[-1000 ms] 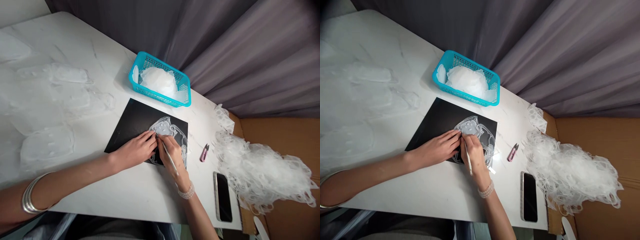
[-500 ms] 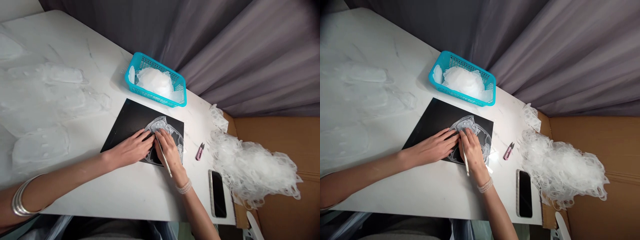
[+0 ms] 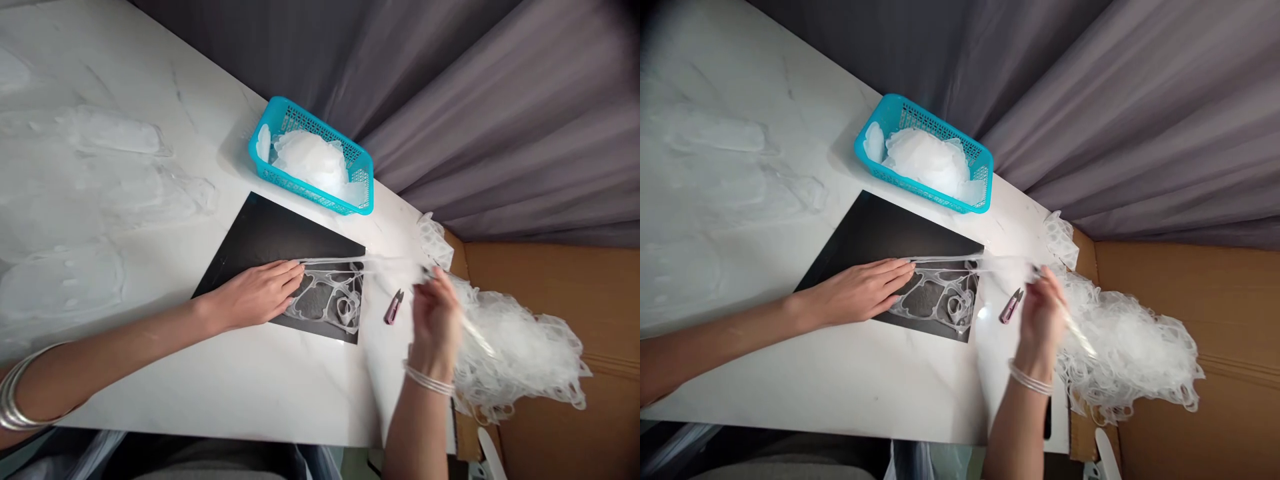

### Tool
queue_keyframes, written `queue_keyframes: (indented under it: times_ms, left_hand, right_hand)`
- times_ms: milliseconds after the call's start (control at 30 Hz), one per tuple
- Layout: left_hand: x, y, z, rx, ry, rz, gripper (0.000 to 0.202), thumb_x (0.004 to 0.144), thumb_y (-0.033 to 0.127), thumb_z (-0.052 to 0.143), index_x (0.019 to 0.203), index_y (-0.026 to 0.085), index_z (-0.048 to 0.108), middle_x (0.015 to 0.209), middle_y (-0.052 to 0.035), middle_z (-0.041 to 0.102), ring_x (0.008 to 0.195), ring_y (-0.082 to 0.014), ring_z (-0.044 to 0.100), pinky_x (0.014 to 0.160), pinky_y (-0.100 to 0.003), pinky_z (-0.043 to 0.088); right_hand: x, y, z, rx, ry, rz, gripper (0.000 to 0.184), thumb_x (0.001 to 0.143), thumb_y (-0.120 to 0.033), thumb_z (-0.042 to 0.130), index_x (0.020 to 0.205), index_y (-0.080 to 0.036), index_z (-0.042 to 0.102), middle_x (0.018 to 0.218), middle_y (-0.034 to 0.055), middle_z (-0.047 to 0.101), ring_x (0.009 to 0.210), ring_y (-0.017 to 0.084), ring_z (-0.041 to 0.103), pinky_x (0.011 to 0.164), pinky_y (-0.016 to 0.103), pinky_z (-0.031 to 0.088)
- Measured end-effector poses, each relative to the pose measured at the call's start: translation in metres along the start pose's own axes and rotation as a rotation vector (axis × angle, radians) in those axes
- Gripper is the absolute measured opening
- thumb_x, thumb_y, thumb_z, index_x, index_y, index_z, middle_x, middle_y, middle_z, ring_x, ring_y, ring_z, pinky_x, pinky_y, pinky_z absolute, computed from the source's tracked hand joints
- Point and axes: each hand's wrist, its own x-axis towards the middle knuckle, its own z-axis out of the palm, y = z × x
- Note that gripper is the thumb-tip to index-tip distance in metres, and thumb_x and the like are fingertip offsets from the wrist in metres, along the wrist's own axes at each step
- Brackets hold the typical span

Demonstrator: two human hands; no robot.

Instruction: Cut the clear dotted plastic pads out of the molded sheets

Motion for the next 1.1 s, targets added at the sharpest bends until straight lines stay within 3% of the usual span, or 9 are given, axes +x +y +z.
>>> queue_keyframes:
  times_ms: [100,200,333,433,500,633,733,967,1100]
  left_hand:
    - [-0.001,-0.001,0.003,-0.017,-0.003,-0.018,0.042,0.102,0.024,0.039,0.137,0.005,0.055,0.141,-0.0168,0.058,0.134,-0.027,0.05,0.115,-0.039,0.035]
    - [-0.002,-0.006,0.007,-0.09,0.045,-0.029,0.041,0.101,0.023,0.042,0.135,0.009,0.058,0.141,-0.0147,0.059,0.134,-0.0257,0.051,0.117,-0.041,0.034]
    - [0.004,-0.011,-0.001,-0.208,0.181,-0.047,0.037,0.094,0.013,0.042,0.118,0.018,0.069,0.122,-0.0065,0.071,0.121,-0.0237,0.059,0.11,-0.044,0.041]
    - [0.013,0.0,-0.022,-0.276,0.391,-0.207,0.031,0.091,0.012,0.044,0.096,0.018,0.074,0.106,-0.0065,0.073,0.109,-0.0244,0.061,0.098,-0.044,0.049]
    - [0.017,0.013,-0.04,-0.426,0.468,-0.334,0.025,0.092,0.019,0.049,0.097,0.017,0.073,0.106,-0.0079,0.071,0.104,-0.024,0.062,0.093,-0.043,0.051]
    - [0.022,0.032,-0.064,-1.089,0.194,-0.474,0.037,0.093,0.035,0.057,0.124,0.018,0.067,0.115,-0.0083,0.072,0.093,-0.021,0.068,0.08,-0.036,0.059]
    - [0.022,0.035,-0.072,-1.464,0.068,-0.492,0.03,0.094,0.031,0.057,0.114,0.016,0.073,0.096,-0.0075,0.076,0.085,-0.0203,0.071,0.075,-0.035,0.06]
    - [0.018,0.032,-0.078,-1.543,0.106,-0.591,0.018,0.087,0.025,0.065,0.094,0.016,0.078,0.079,-0.0043,0.077,0.076,-0.0185,0.072,0.071,-0.032,0.061]
    - [0.017,0.033,-0.071,-1.454,0.119,-0.563,0.035,0.098,0.029,0.052,0.126,0.015,0.067,0.11,-0.01,0.076,0.099,-0.0221,0.073,0.082,-0.034,0.062]
  right_hand:
    - [0.027,-0.002,-0.071,0.105,0.207,0.032,0.013,0.078,-0.014,0.066,0.075,-0.027,0.069,0.049,-0.0052,0.051,0.047,0.013,0.055,0.066,0.036,0.055]
    - [0.016,-0.015,-0.097,0.186,0.35,0.029,0.007,0.075,-0.018,0.067,0.073,-0.024,0.064,0.046,-0.0105,0.041,0.042,0.009,0.047,0.063,0.03,0.054]
    - [-0.027,-0.037,-0.062,0.246,0.347,0.106,0.016,0.073,-0.019,0.071,0.088,-0.021,0.07,0.069,-0.0035,0.065,0.063,0.011,0.063,0.07,0.028,0.056]
    - [-0.059,-0.058,-0.012,0.357,0.186,0.258,0.017,0.082,-0.021,0.068,0.098,-0.026,0.073,0.093,0.0013,0.074,0.092,0.017,0.07,0.085,0.036,0.058]
    - [-0.077,-0.074,0.017,0.449,0.054,0.313,0.017,0.089,-0.022,0.062,0.098,-0.031,0.073,0.097,-0.0012,0.076,0.101,0.018,0.07,0.093,0.039,0.056]
    - [-0.101,-0.099,0.05,0.444,-0.084,0.308,0.02,0.094,-0.023,0.056,0.1,-0.033,0.072,0.101,-0.0007,0.076,0.102,0.021,0.071,0.087,0.041,0.058]
    - [-0.11,-0.105,0.057,0.411,-0.105,0.279,0.02,0.095,-0.025,0.054,0.102,-0.033,0.071,0.1,0.0005,0.076,0.097,0.022,0.071,0.082,0.04,0.059]
    - [-0.113,-0.11,0.06,0.339,-0.148,0.224,0.028,0.099,-0.024,0.046,0.108,-0.034,0.07,0.105,0.0014,0.075,0.099,0.022,0.072,0.083,0.042,0.06]
    - [-0.118,-0.115,0.066,0.27,-0.029,0.166,0.028,0.098,-0.022,0.049,0.108,-0.035,0.072,0.105,0.001,0.075,0.101,0.023,0.072,0.089,0.045,0.059]
